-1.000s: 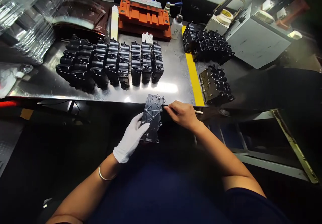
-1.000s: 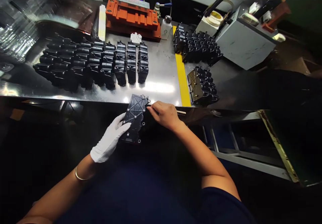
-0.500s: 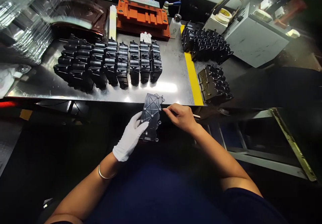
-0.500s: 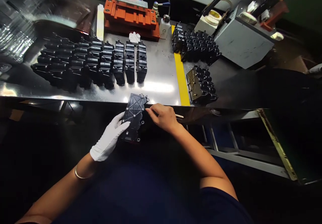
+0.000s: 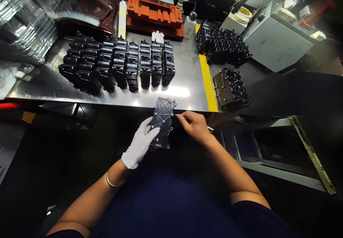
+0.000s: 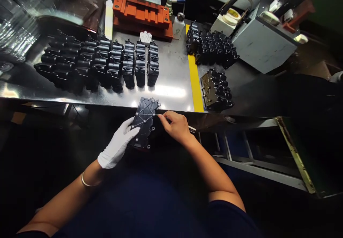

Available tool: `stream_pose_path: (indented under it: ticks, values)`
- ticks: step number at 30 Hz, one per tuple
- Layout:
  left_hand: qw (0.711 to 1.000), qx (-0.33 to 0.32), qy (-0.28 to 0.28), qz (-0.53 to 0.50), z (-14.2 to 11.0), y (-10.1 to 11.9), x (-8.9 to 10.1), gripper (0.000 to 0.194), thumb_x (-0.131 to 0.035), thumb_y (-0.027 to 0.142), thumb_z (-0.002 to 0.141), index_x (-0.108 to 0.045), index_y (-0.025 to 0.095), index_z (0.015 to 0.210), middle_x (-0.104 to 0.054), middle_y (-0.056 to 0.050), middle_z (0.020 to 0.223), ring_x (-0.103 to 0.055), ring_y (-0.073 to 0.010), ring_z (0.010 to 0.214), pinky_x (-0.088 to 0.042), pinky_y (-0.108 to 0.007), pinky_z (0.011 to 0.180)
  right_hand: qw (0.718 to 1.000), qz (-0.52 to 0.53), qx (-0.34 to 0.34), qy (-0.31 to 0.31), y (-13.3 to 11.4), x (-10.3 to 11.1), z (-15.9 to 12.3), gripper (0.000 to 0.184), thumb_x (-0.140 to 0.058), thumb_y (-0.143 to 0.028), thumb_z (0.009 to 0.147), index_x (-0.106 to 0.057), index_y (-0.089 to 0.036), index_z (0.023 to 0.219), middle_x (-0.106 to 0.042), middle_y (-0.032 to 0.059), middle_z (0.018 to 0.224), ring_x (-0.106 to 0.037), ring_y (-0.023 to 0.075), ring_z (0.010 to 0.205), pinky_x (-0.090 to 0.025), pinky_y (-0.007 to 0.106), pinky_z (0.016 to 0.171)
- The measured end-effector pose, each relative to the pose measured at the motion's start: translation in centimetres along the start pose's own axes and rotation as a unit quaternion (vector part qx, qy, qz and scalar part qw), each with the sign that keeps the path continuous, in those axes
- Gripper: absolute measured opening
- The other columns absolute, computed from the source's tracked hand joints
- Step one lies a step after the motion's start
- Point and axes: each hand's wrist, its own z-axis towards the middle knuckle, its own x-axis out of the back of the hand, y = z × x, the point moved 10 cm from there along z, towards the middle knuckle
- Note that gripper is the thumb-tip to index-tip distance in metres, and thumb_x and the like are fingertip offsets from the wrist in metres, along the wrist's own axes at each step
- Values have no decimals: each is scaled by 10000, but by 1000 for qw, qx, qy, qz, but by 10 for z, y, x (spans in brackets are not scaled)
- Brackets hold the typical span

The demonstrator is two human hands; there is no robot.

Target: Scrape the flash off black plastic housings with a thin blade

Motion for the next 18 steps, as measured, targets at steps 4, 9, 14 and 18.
stream_pose_path:
  ticks: [4, 9, 14, 18]
  values:
    - [1000, -9, 4, -2, 2, -2, -1, 679, -721, 357, 765, -454, 127, 1345, -684, -141, 1161, -647, -285, 1063, -522, -409, 901, 1000, -7, -21, 14, -5, -1, -6, 341, -506, -405, 922, -648, -179, 710, -651, 30, 650, -532, 112, 544, -361, 235, 531]
    - [1000, -13, 1, 2, 2, 2, -1, 665, -708, 358, 774, -455, 136, 1348, -676, -140, 1180, -634, -295, 1095, -509, -428, 927, 999, 28, -20, -2, -13, -5, -6, 323, -524, -401, 911, -649, -182, 709, -659, 31, 680, -568, 125, 609, -388, 244, 578]
    - [990, 42, -120, 60, -13, 12, -1, 578, -747, 299, 736, -567, 174, 1271, -667, -129, 1225, -615, -296, 1141, -499, -416, 948, 969, 199, -145, 22, 24, 12, -4, 370, -678, -501, 761, -691, -162, 907, -613, 3, 673, -511, 119, 597, -408, 256, 575]
    - [973, 104, -184, 95, -28, 12, 11, 525, -747, 271, 730, -607, 181, 1227, -705, -128, 1132, -652, -300, 1075, -517, -443, 912, 910, 304, -209, -190, 27, -35, -21, 426, -730, -510, 686, -722, -141, 899, -629, 7, 674, -524, 120, 608, -403, 255, 574]
